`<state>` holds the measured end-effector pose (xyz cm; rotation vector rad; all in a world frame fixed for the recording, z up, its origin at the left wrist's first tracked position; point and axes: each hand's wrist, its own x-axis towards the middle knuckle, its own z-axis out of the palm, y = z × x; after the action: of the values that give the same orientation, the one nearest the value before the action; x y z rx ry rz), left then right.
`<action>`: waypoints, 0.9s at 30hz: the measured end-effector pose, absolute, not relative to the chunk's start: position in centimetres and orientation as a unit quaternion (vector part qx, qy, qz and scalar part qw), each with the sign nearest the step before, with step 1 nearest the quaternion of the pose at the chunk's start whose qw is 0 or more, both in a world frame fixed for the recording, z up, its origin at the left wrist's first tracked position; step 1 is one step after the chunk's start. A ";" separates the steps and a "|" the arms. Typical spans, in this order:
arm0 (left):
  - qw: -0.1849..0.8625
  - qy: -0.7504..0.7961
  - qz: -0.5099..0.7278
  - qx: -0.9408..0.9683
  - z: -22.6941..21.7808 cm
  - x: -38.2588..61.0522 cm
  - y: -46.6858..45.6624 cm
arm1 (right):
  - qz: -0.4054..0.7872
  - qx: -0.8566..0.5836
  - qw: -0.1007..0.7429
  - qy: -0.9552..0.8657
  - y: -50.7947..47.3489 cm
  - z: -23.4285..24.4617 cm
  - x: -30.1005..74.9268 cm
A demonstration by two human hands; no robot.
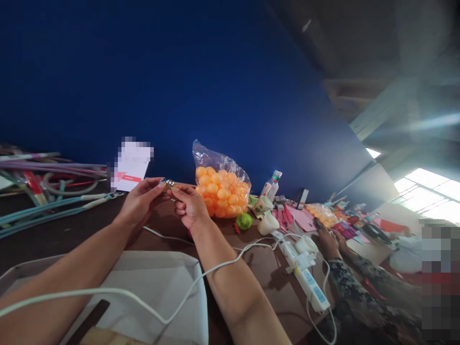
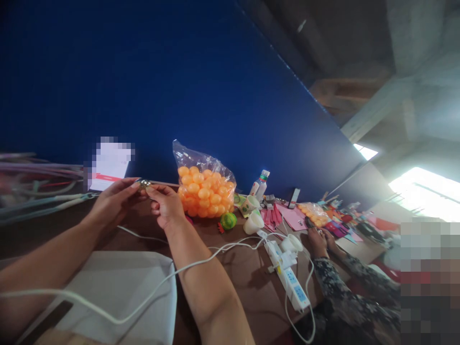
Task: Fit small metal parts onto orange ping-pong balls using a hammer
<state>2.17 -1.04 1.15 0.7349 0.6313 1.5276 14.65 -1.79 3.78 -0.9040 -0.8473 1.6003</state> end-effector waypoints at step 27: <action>0.620 0.271 0.668 0.310 1.2 2.2 -1.1 | 0.649 -0.390 0.538 -0.372 -1.8 3.7 14.5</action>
<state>2.18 -1.11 1.19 0.7127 0.6227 1.5355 14.50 -1.80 3.69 -0.9270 -0.8850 1.5435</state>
